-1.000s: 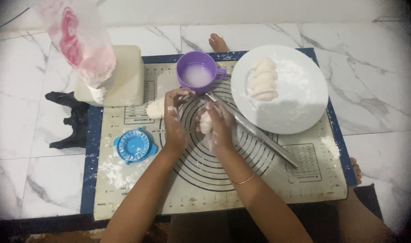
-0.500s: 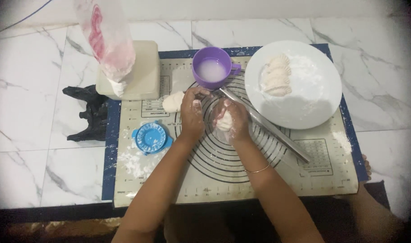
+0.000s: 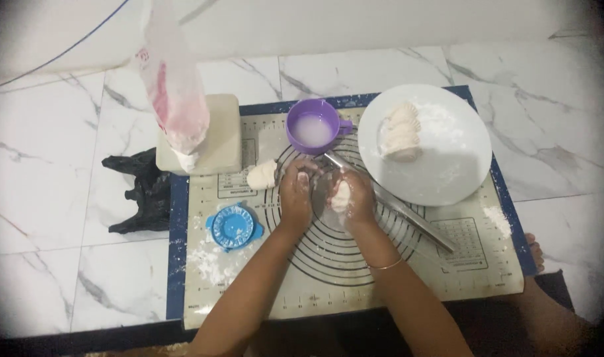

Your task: Prepare dumplings by rolling dough, adding filling, and sealing the edges on a silicone mat.

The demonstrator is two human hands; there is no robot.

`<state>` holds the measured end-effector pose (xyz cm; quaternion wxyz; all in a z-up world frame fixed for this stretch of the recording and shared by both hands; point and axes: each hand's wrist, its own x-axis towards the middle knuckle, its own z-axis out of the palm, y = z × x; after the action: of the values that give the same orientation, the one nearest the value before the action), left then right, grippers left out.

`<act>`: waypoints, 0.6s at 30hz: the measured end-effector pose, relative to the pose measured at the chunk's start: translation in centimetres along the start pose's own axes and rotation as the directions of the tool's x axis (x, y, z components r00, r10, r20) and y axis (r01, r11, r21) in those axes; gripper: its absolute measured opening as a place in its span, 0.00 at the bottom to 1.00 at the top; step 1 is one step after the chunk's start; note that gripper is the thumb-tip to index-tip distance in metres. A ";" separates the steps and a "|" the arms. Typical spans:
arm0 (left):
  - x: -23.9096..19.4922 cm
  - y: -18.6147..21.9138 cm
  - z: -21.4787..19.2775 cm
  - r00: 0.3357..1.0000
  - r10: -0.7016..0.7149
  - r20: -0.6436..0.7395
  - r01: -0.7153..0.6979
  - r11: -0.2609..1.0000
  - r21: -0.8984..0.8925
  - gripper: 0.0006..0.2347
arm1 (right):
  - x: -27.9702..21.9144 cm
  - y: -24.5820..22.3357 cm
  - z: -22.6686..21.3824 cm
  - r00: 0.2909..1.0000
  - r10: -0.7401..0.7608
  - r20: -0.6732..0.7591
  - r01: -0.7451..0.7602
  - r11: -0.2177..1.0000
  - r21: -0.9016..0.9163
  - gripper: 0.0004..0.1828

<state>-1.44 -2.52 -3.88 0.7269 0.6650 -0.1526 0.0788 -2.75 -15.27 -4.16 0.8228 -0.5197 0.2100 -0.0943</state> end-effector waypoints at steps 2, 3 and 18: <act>-0.1 0.3 0.2 1.000 -0.008 0.026 0.008 1.000 0.004 0.21 | 0.4 -0.1 0.1 0.997 0.056 -0.046 -0.055 0.998 0.027 0.16; -0.2 0.4 0.3 0.999 -0.019 0.049 0.019 1.000 0.008 0.20 | 0.6 -0.1 0.1 0.989 0.117 -0.090 -0.112 0.992 0.056 0.16; -0.3 2.6 2.0 0.980 -0.175 0.098 0.144 0.953 0.267 0.18 | -1.7 -0.9 1.9 0.997 0.011 -0.079 -0.020 0.994 -0.109 0.38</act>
<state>-2.73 -4.21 -1.41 0.6273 0.7678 -0.1304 -0.0015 -3.43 -13.51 -2.22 0.7847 -0.5584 0.2511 -0.0966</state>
